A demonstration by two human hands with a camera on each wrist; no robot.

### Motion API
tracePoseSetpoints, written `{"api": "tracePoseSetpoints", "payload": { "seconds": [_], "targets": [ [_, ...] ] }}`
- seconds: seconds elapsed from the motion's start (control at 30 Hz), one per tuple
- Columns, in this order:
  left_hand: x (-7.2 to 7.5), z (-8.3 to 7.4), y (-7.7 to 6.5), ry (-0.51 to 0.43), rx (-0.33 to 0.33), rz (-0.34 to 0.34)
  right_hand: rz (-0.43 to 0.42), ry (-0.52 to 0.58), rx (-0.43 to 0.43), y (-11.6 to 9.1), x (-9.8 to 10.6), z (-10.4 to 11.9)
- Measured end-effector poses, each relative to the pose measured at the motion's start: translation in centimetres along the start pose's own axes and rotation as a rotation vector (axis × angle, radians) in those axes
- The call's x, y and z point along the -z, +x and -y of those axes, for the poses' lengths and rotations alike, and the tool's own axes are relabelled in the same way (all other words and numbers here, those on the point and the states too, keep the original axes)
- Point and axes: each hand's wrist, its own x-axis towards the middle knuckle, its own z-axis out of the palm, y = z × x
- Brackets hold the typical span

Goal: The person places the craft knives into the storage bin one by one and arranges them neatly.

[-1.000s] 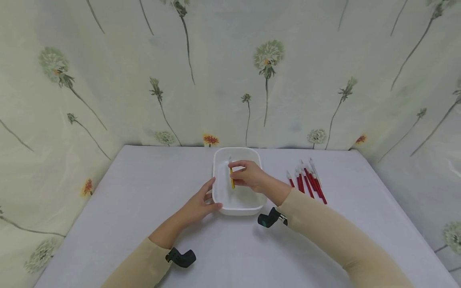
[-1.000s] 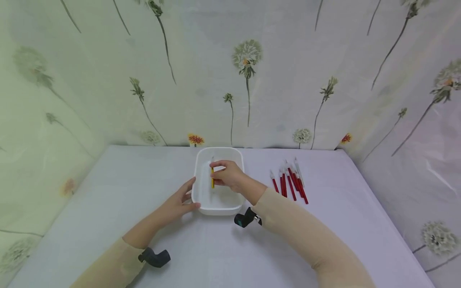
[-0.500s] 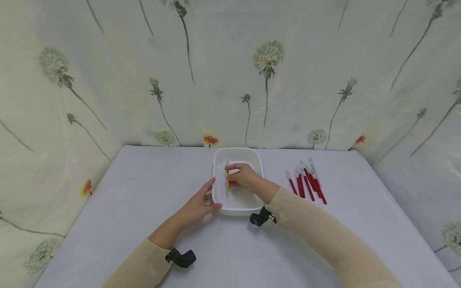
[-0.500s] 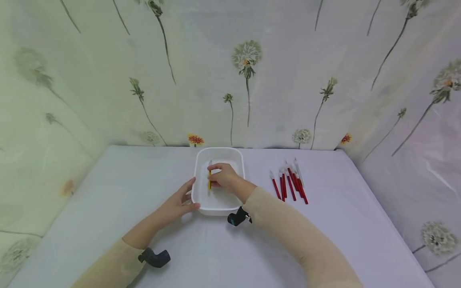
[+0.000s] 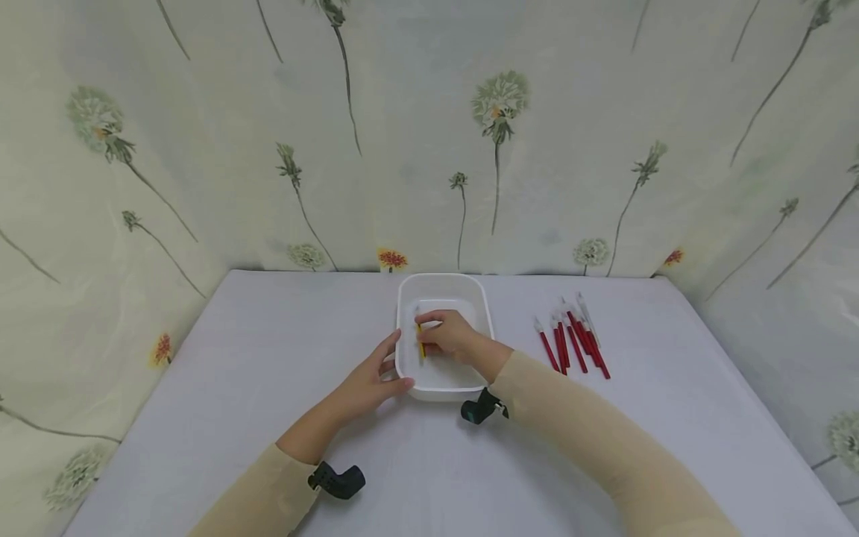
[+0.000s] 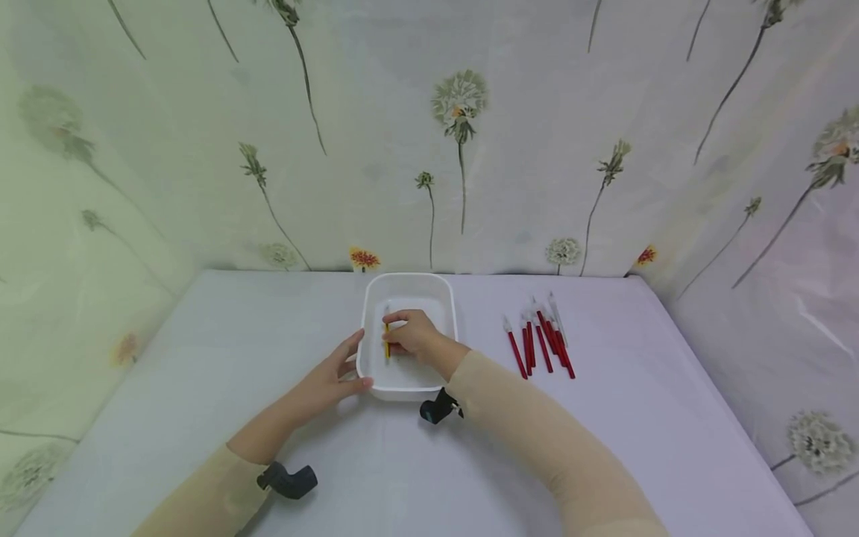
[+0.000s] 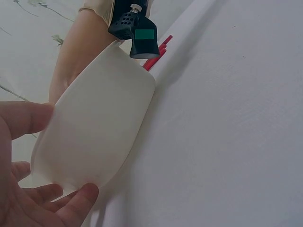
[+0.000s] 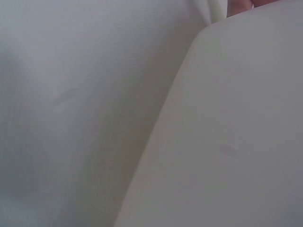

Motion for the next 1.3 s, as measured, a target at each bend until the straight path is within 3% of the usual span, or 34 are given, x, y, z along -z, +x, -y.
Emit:
{"api": "tracePoseSetpoints", "payload": {
  "seconds": [0.73,1.3],
  "targets": [
    [0.12,0.2,0.14,-0.032,-0.02,0.013,-0.02,-0.062,0.069,-0.03,-0.53,-0.15],
    [-0.03,0.13,0.04,-0.024,-0.004,0.002,-0.04,-0.062,0.068,-0.01,-0.43,-0.26]
  ]
}}
